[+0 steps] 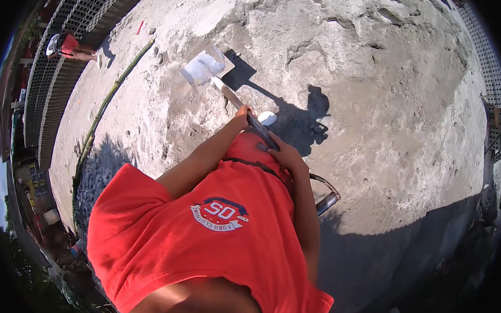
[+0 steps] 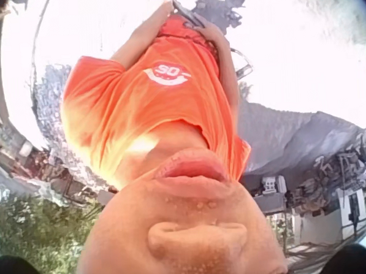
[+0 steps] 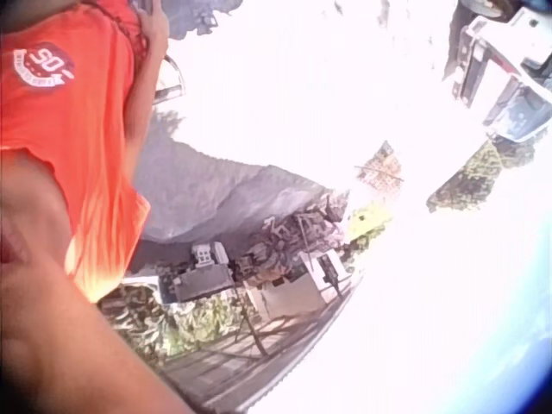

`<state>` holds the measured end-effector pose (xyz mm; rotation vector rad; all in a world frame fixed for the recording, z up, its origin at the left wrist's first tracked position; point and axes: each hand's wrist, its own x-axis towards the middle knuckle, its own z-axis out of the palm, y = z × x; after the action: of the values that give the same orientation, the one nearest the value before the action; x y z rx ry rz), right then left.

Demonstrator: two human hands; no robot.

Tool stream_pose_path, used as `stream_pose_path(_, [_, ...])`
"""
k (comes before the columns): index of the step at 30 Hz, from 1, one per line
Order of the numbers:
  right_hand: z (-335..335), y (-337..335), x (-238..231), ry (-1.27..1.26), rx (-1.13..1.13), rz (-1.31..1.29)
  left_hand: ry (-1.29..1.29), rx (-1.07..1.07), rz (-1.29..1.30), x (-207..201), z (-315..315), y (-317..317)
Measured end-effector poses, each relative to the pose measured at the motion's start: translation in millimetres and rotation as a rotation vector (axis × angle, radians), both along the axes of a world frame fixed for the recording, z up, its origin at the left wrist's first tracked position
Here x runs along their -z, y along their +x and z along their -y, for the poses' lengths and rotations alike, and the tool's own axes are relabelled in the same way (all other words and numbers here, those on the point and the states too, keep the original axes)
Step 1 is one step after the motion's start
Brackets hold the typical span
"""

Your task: The person uses a shovel to move and mix a pile of sand and gravel on the ground.

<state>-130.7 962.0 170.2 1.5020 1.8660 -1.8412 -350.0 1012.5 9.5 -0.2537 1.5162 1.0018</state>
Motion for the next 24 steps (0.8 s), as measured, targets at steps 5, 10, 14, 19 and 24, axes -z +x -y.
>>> stream_pose_path(5, [-63,-28,-30,0.162,-0.005,0.16,0.146,0.02,0.173,0,-99,19])
stream_pose_path(10, [-128,-67,-54,0.265,-0.043,0.421,0.208,-0.003,0.377,4,-180,8])
stream_pose_path(14, [-210,-115,-16,0.291,0.028,0.388,0.149,0.05,0.31,19,-273,-37])
stream_pose_path(19, [-304,-203,56,0.4,-0.058,0.214,0.202,0.032,0.229,72,-369,-160])
stream_pose_path(24, [-302,-236,69,0.373,-0.02,0.181,0.211,0.084,0.11,100,-375,-187])
